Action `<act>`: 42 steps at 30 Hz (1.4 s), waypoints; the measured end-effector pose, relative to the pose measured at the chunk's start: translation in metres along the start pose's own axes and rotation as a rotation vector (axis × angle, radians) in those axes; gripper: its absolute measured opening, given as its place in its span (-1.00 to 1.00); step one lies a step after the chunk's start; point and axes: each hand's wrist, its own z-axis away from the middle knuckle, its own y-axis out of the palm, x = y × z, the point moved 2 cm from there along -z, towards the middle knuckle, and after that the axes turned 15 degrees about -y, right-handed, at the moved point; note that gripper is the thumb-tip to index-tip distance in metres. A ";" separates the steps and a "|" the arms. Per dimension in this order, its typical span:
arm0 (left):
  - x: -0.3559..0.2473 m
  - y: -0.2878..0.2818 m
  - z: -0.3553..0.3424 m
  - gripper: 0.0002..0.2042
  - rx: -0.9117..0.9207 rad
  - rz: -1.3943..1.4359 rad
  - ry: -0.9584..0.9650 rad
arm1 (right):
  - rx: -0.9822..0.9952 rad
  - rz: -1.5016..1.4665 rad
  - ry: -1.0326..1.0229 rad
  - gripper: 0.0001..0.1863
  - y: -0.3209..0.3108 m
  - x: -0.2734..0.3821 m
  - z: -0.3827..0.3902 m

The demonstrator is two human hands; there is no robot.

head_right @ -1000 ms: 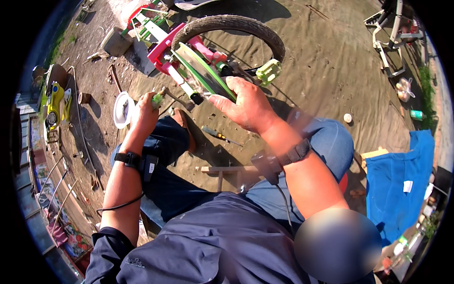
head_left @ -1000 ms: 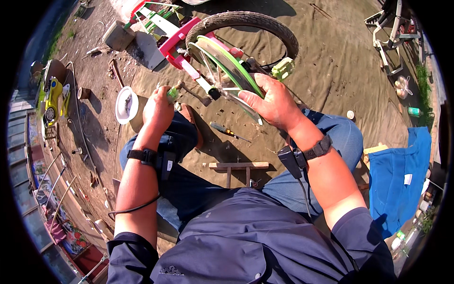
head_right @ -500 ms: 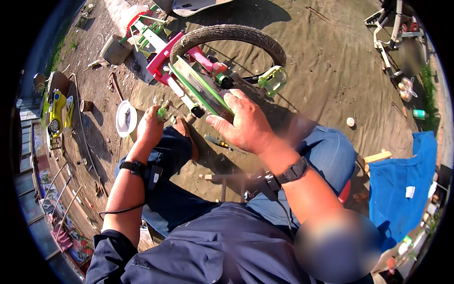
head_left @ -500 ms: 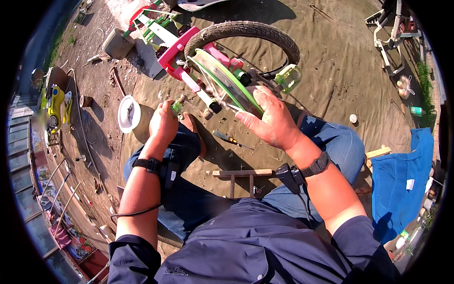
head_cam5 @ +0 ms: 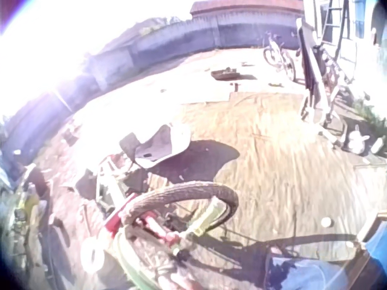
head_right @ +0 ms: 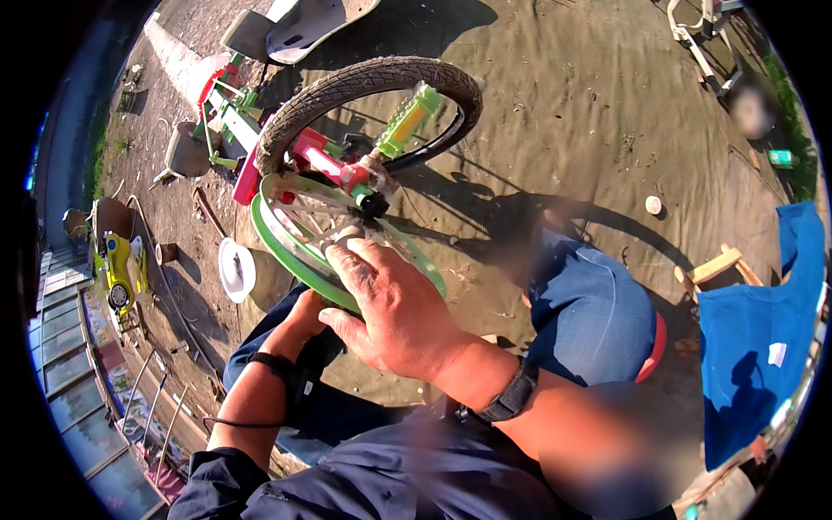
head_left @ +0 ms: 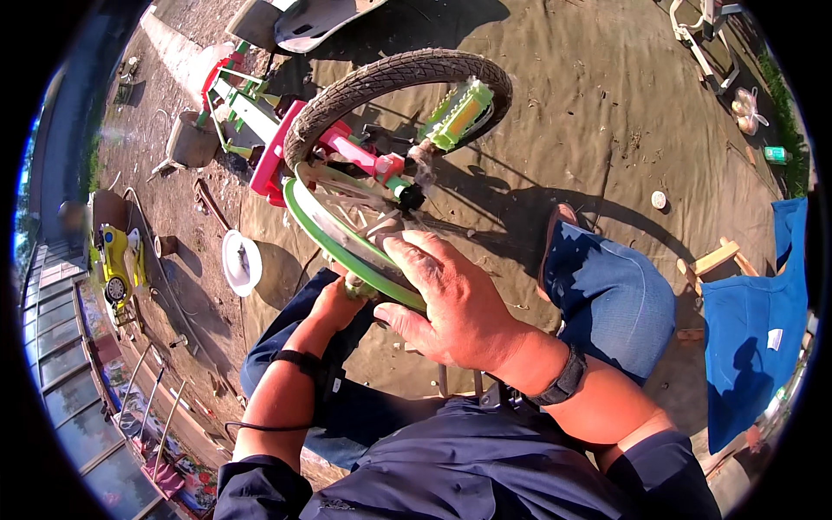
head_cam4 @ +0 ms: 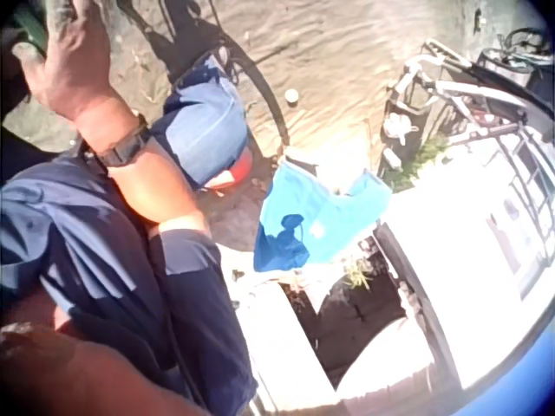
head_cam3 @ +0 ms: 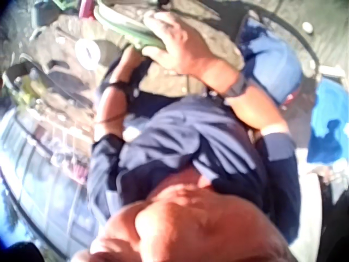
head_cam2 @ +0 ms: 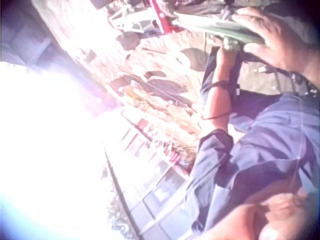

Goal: The person disassembles a bicycle wheel, removes the tire, and handles a small plastic component. They then stand up, pick up a plastic bag, and walk into a house.

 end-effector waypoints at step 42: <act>-0.006 0.018 0.002 -0.51 -0.248 -0.458 0.035 | 0.013 -0.102 0.069 -0.64 0.006 -0.016 0.013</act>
